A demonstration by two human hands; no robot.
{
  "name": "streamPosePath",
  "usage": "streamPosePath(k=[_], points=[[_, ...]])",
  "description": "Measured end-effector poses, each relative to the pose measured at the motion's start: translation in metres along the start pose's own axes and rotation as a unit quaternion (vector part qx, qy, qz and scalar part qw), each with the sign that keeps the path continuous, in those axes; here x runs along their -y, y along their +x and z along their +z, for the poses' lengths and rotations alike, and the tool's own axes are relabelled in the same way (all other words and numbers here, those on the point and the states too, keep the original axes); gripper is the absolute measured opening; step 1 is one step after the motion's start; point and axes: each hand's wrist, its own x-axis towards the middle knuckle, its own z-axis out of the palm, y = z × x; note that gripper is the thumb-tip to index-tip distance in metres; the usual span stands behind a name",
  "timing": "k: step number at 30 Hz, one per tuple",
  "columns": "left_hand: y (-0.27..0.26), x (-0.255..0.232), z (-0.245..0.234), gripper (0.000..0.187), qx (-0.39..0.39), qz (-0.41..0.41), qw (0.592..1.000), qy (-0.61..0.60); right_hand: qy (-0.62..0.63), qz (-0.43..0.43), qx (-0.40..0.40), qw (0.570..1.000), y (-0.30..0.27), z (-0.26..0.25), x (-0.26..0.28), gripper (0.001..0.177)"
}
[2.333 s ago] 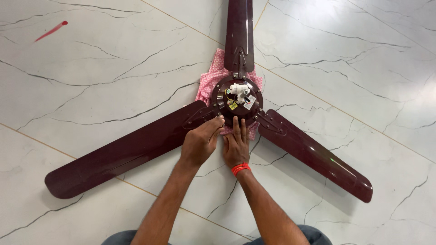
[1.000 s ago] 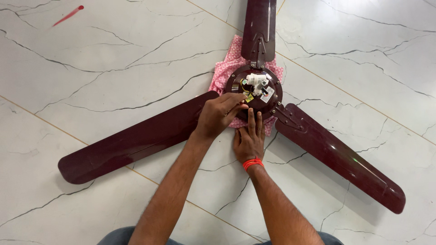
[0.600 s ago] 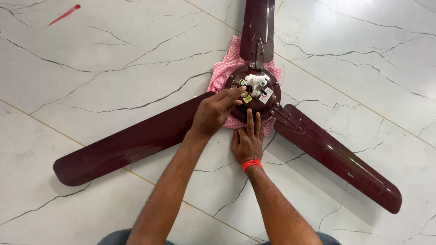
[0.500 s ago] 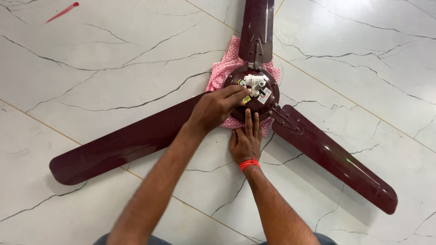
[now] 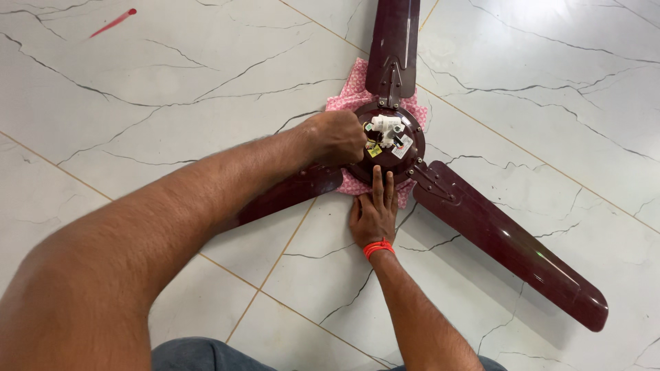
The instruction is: The person is repairing a ceiling fan placed on the floor. They use a screwdriver to tighten screws on the fan's central hub, adjusting the fan blades and internal components.
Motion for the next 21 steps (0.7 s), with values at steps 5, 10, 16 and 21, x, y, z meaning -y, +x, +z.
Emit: streamPosePath(k=[5,10,16,21], points=[[0.012,-0.008,-0.008,0.01,-0.066,-0.087,0.989,-0.1,0.005,-0.012,-0.013,1.0,-0.001,0.0,-0.001,0.021],[0.028,-0.014,-0.018,0.024,0.003,-0.158,0.973,-0.166,0.004,0.003,0.008,1.0,0.0,0.0,-0.001,0.02],[0.016,-0.007,-0.002,0.018,-0.024,-0.248,0.918,-0.309,0.006,-0.001,0.011,1.0,0.0,0.0,-0.001,0.02],[0.005,-0.029,0.031,0.026,-0.257,-0.346,0.777,-0.458,0.011,-0.006,-0.009,1.0,0.001,-0.001,0.0,0.019]])
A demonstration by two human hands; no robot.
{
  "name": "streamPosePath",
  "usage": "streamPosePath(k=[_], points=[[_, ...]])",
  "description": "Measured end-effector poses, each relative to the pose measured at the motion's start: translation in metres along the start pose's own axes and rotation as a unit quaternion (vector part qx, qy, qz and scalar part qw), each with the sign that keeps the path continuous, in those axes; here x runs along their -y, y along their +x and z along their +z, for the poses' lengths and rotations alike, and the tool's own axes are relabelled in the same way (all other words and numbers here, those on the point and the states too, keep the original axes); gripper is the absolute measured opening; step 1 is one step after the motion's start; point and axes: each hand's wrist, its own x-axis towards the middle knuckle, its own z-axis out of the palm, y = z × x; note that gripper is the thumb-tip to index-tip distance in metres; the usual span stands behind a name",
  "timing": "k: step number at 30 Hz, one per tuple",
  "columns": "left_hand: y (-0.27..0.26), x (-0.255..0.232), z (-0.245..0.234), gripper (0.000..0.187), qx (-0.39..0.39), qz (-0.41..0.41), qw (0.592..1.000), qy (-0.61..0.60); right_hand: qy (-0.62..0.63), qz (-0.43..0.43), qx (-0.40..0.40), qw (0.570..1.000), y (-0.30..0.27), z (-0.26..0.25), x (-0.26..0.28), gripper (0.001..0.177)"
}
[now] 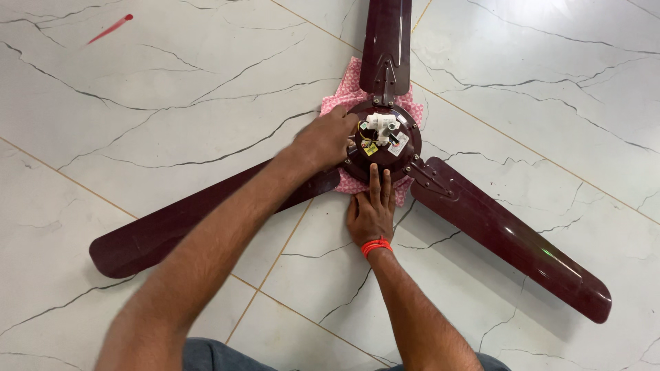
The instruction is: The person is repairing a ceiling fan placed on the floor. They use a screwdriver to tighten screws on the fan's central hub, adjusting the fan blades and internal components.
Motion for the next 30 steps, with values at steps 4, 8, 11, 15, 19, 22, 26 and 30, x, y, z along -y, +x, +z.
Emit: streamPosePath(k=[4,8,11,15,19,22,26,30], points=[[-0.01,0.01,0.037,0.013,-0.083,0.009,0.888,-0.452,-0.001,-0.006,-0.003,1.0,0.0,0.001,-0.001,0.019],[-0.022,0.011,0.065,0.031,-0.101,0.025,0.742,-0.662,-0.005,-0.002,0.001,1.0,0.0,0.0,-0.002,0.02],[-0.025,0.013,0.068,0.03,-0.111,0.075,0.677,-0.724,-0.003,0.001,0.002,1.0,0.001,0.0,0.0,0.019],[-0.034,0.003,0.057,0.027,-0.114,0.058,0.774,-0.62,-0.005,0.001,0.005,1.0,0.0,0.0,-0.001,0.02],[-0.041,-0.009,0.036,0.018,-0.101,0.062,0.841,-0.527,-0.015,-0.003,0.009,1.0,0.0,0.0,-0.001,0.02],[-0.041,-0.012,0.027,0.018,-0.139,0.08,0.852,-0.498,-0.011,-0.006,0.005,1.0,0.001,0.001,-0.002,0.021],[-0.046,-0.012,0.022,0.019,-0.207,0.093,0.87,-0.437,-0.011,-0.007,0.003,1.0,0.0,0.0,-0.001,0.02],[-0.049,-0.015,0.018,0.024,-0.25,0.07,0.901,-0.349,-0.016,-0.009,-0.006,1.0,0.0,-0.001,-0.001,0.019]])
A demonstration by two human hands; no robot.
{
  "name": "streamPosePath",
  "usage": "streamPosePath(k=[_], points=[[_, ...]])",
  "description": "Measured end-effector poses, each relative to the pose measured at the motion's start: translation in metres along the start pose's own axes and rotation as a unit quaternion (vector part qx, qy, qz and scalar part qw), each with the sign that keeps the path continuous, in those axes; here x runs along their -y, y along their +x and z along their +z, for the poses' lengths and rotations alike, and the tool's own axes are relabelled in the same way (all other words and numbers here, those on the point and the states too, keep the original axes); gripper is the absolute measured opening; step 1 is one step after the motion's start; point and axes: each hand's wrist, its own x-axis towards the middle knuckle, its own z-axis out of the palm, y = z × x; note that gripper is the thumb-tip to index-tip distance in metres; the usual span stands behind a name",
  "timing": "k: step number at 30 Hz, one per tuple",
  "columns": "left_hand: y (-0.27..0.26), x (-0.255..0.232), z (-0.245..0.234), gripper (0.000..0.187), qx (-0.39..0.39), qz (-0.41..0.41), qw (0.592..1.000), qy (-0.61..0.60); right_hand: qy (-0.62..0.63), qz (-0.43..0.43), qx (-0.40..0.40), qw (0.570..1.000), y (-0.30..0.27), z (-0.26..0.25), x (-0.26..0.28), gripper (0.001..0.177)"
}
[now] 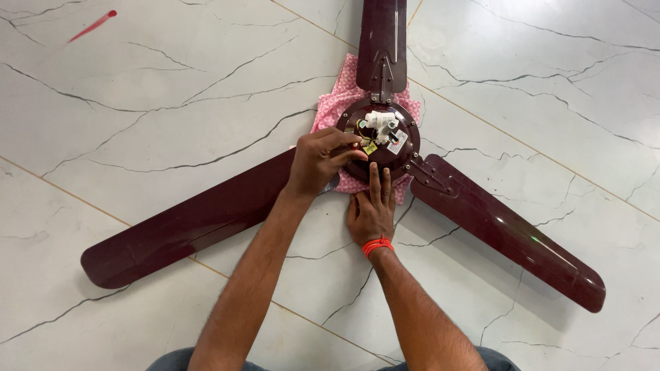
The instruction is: The person is repairing a ceiling fan placed on the floor. They use a screwdriver to tighten screws on the fan's central hub, adjusting the fan blades and internal components.
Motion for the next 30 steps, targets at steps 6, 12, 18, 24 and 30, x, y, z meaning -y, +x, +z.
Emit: streamPosePath(k=[6,12,18,24,30], points=[[-0.002,-0.01,0.004,0.036,0.008,0.084,0.994,0.064,-0.001,-0.006,-0.004,1.0,-0.001,0.001,-0.001,0.019],[0.003,-0.01,-0.005,0.044,0.078,0.082,0.991,0.066,0.007,0.003,0.001,1.0,0.0,0.0,0.0,0.018],[0.001,0.002,-0.006,0.028,0.071,0.07,0.995,0.012,-0.003,0.011,0.021,1.0,0.0,0.0,0.0,0.02],[-0.002,0.0,-0.005,0.031,0.021,0.013,0.994,0.111,-0.002,0.009,0.02,1.0,-0.001,0.0,0.0,0.02],[0.001,-0.008,-0.009,0.043,0.032,0.089,0.993,0.072,0.003,0.01,0.013,1.0,-0.001,0.001,0.0,0.019]])
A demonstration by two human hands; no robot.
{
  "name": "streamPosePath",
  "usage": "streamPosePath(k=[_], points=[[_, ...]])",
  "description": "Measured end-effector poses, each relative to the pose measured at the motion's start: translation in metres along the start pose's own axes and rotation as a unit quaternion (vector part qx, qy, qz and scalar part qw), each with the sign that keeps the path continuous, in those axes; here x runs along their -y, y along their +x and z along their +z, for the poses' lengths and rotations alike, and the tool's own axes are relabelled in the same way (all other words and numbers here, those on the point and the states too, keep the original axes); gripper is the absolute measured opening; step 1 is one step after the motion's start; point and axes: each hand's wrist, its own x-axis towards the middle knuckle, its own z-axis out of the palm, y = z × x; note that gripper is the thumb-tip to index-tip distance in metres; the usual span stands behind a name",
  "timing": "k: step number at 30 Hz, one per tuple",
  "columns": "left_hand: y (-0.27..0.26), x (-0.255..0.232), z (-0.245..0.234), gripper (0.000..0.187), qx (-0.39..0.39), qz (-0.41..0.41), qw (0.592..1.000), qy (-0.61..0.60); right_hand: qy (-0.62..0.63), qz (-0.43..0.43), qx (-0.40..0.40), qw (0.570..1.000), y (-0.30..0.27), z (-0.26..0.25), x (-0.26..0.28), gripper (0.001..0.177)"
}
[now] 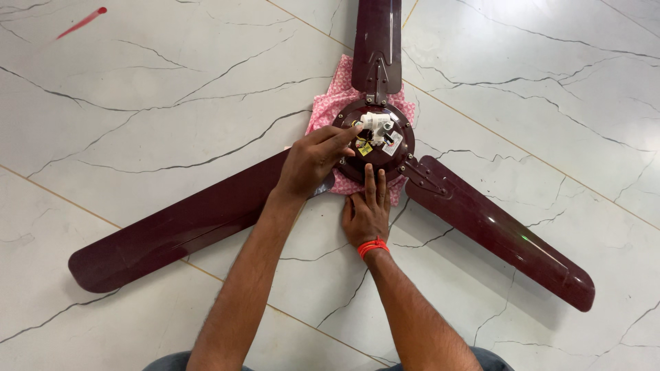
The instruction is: The person is repairing a ceiling fan placed on the floor. They use a screwdriver to tighten screws on the fan's central hub, adjusting the fan blades and internal components.
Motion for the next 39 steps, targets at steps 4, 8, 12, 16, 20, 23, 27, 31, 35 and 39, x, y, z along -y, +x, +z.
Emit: streamPosePath(k=[4,8,12,16,20,23,27,31,35,39], points=[[0.001,0.004,0.004,0.046,0.045,-0.005,0.999,0.007,0.003,-0.004,0.001,1.0,-0.001,0.0,-0.001,0.019],[-0.003,0.009,0.012,0.039,0.061,-0.008,0.998,-0.009,-0.004,-0.002,0.004,1.0,0.001,-0.001,-0.001,0.02],[-0.01,0.015,0.017,0.033,0.022,-0.006,1.0,-0.002,-0.008,-0.003,0.006,1.0,0.0,0.0,-0.001,0.02],[-0.014,0.016,0.018,0.031,-0.033,0.013,0.999,0.025,-0.005,-0.005,0.002,1.0,-0.001,0.002,-0.002,0.02],[-0.015,0.009,0.021,0.033,-0.036,-0.004,0.996,0.087,-0.003,0.001,0.006,1.0,-0.001,0.001,-0.001,0.019],[-0.009,0.006,0.023,0.043,-0.025,0.008,0.995,0.094,-0.001,-0.007,-0.006,1.0,0.0,0.001,-0.001,0.019],[-0.007,0.005,0.02,0.055,0.02,0.024,0.996,0.08,-0.003,-0.006,-0.007,1.0,-0.001,0.001,-0.002,0.018],[-0.005,0.004,0.017,0.061,0.036,0.036,0.992,0.116,0.0,-0.004,-0.003,1.0,0.0,0.001,-0.002,0.018],[0.0,0.005,0.007,0.053,0.086,0.05,0.989,0.111,-0.004,-0.007,-0.01,1.0,-0.001,0.001,-0.001,0.019],[0.012,0.01,-0.008,0.055,0.154,0.111,0.971,0.147,-0.003,-0.003,-0.007,1.0,0.001,0.001,0.0,0.019]])
